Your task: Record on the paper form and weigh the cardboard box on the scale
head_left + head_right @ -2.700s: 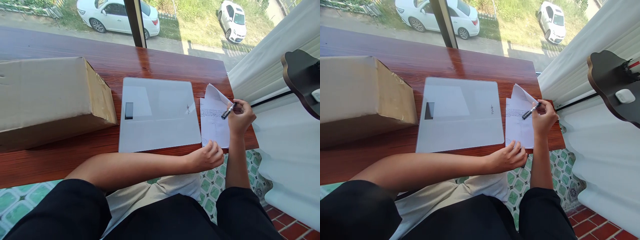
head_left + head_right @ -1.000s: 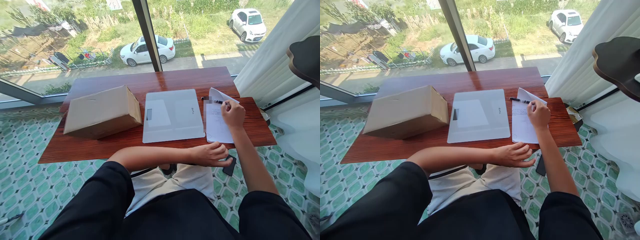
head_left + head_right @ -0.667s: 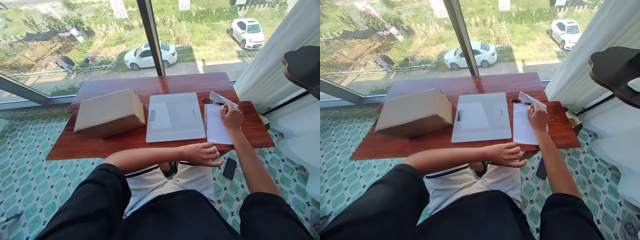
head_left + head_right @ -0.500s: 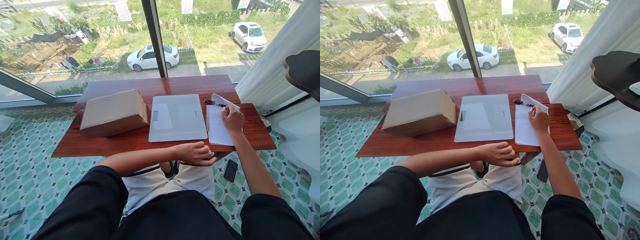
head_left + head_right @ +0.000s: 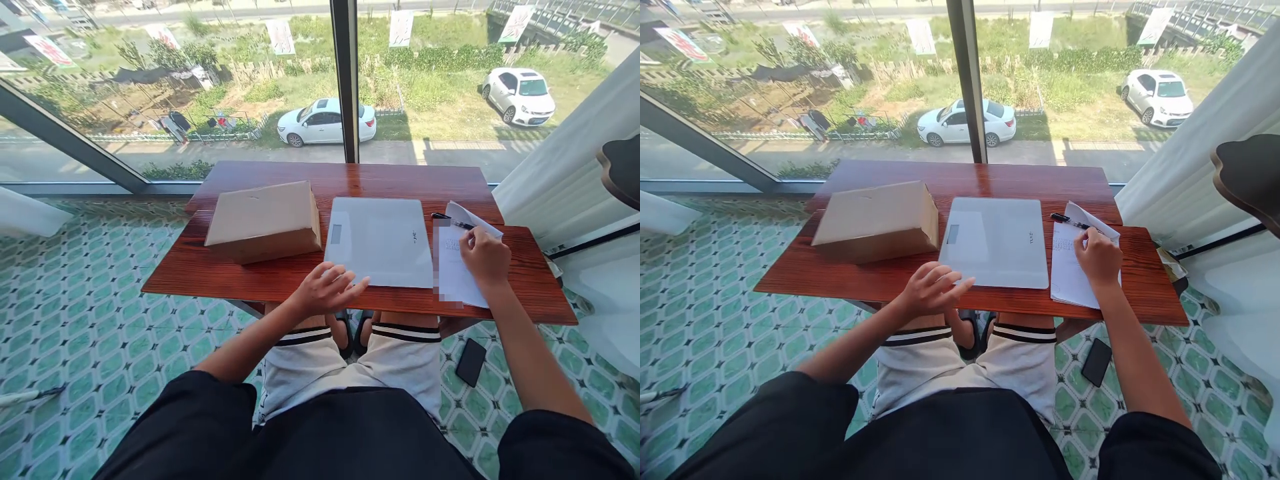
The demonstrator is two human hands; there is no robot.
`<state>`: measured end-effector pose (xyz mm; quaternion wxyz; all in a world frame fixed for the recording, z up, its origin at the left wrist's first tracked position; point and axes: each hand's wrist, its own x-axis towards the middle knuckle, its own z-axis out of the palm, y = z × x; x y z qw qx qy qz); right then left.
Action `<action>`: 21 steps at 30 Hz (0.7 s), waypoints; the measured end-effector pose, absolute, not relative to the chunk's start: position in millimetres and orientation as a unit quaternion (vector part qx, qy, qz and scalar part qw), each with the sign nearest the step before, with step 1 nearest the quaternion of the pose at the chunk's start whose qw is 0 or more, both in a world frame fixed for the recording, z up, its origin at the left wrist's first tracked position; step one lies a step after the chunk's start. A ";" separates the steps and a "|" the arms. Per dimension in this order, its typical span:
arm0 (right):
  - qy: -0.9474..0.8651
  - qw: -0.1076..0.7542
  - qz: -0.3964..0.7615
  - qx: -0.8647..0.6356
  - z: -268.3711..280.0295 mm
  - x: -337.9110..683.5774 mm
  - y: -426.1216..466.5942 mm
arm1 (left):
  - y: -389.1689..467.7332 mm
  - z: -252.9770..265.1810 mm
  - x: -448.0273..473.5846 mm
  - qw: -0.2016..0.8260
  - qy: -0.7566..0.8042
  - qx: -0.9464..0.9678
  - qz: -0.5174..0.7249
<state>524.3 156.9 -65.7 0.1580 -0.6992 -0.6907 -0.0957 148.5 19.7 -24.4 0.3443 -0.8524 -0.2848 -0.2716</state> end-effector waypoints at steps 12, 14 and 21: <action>-0.690 -0.005 -0.024 -0.723 -18.1 499.6 149.9 | -9.6 -24.1 58.3 0.410 -0.499 -0.703 -0.297; -0.705 0.034 -0.035 -0.708 -8.5 482.1 144.5 | -12.5 -24.6 44.9 0.410 -0.530 -0.673 -0.312; -0.755 0.260 0.127 -0.588 19.3 387.5 123.2 | -19.6 -17.7 7.5 0.353 -0.619 -0.563 -0.418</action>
